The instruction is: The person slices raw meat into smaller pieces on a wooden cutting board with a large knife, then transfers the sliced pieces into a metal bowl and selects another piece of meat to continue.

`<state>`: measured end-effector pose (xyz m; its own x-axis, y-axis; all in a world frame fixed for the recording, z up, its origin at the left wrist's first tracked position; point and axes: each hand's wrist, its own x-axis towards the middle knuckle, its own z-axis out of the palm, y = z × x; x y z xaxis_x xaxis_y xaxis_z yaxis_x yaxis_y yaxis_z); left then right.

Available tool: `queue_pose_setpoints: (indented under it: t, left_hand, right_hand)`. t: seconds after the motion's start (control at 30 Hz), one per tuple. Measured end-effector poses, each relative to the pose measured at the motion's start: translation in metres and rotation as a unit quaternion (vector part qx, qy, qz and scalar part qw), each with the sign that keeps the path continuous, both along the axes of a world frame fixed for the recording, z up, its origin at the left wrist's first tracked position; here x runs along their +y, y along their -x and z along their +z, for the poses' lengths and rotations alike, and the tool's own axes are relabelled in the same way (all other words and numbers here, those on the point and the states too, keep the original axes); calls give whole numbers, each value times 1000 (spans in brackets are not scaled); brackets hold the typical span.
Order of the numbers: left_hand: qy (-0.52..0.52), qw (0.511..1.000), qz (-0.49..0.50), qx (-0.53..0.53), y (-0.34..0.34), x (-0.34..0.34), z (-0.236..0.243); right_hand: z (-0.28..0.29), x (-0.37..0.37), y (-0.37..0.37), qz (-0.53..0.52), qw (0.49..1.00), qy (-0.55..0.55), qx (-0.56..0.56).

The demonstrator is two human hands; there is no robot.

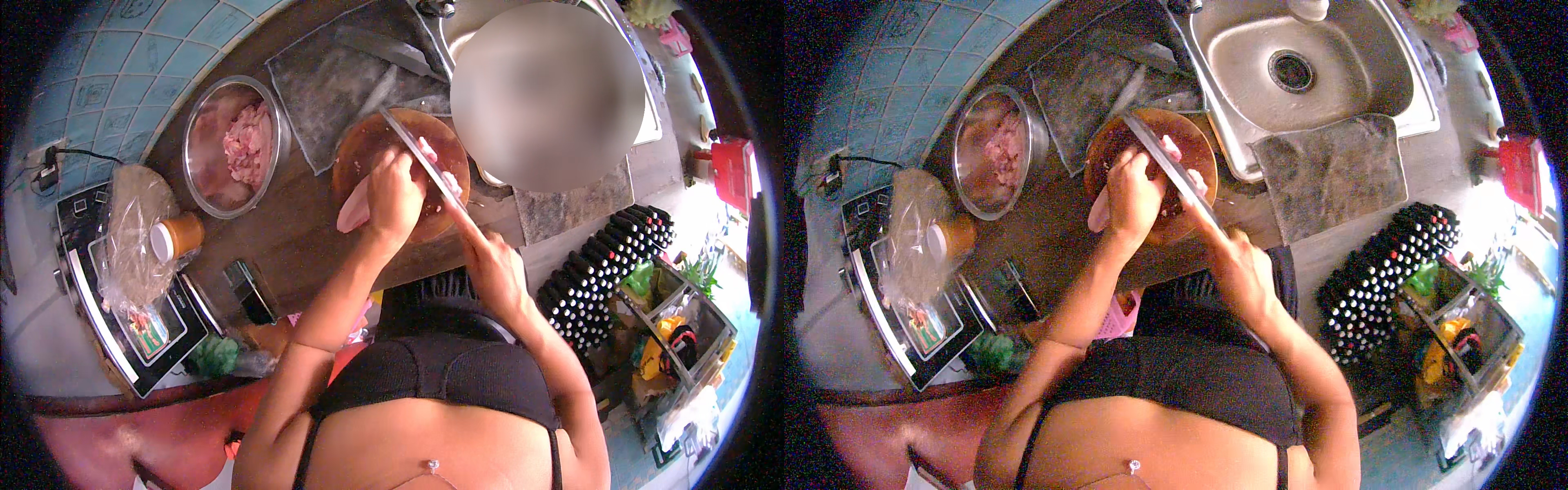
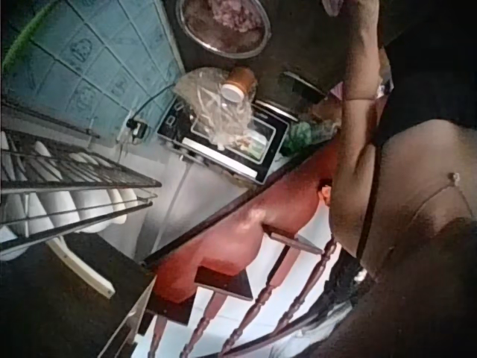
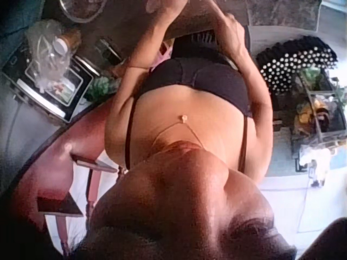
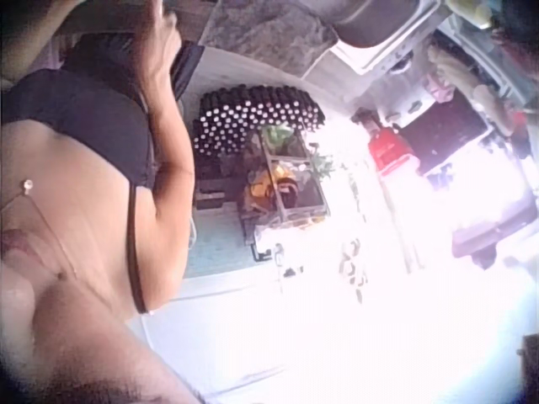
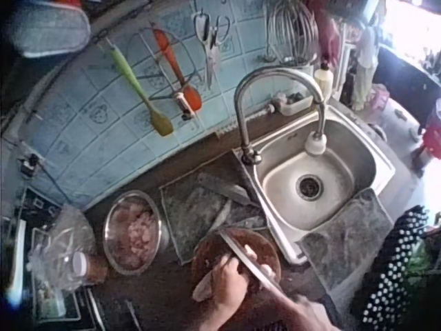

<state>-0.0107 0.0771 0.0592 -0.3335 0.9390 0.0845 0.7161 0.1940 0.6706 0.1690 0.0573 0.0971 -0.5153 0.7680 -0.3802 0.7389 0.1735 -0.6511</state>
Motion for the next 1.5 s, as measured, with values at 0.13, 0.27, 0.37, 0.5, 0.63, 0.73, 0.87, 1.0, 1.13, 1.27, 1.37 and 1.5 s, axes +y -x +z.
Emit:
queue_pose_setpoints:
  t: [0.13, 0.27, 0.37, 0.5, 0.63, 0.73, 0.87, 1.0, 1.13, 1.27, 1.37, 1.5]
  left_hand:
    - [-13, 999, 2, -37, 1, 3, -2]
    - [-23, 998, -18, -51, 2, 0, 2]
    - [-7, 1000, 2, -9, 4, -5, -4]
    - [-20, 1000, -20, -12, 7, -1, -2]
    - [-33, 999, -39, -10, 6, 2, -4]
    - [-22, 999, -27, 7, 11, 0, -7]
    - [-17, 1000, -18, 0, 15, -1, -9]
    - [-9, 1000, -25, -12, 16, 0, -6]
    - [-51, 997, -61, -21, 14, 1, 3]
    - [-47, 995, -92, 10, 19, -6, -5]
    - [22, 997, -45, -63, 12, -12, -6]
    - [0, 999, -48, 8, 6, -8, 5]
  right_hand:
    - [-21, 32, 41, -10, 989, -73, 126]
    - [-17, 12, 22, 4, 999, -37, 36]
    - [-6, -22, -11, 0, 999, 29, -18]
    - [-6, -2, 15, -11, 999, 38, 9]
    - [-32, 36, 62, -36, 994, -59, 81]
    - [-9, 22, 50, -30, 999, 15, 6]
    - [-9, -27, 1, -29, 997, 67, -4]
    - [-15, -29, 0, -40, 999, 32, 4]
    - [-15, -3, 16, -79, 988, 14, 131]
    - [2, -13, 6, -59, 994, -6, 89]
    - [10, -29, -5, -26, 999, -2, 28]
    - [10, -46, -21, -32, 997, 60, -30]
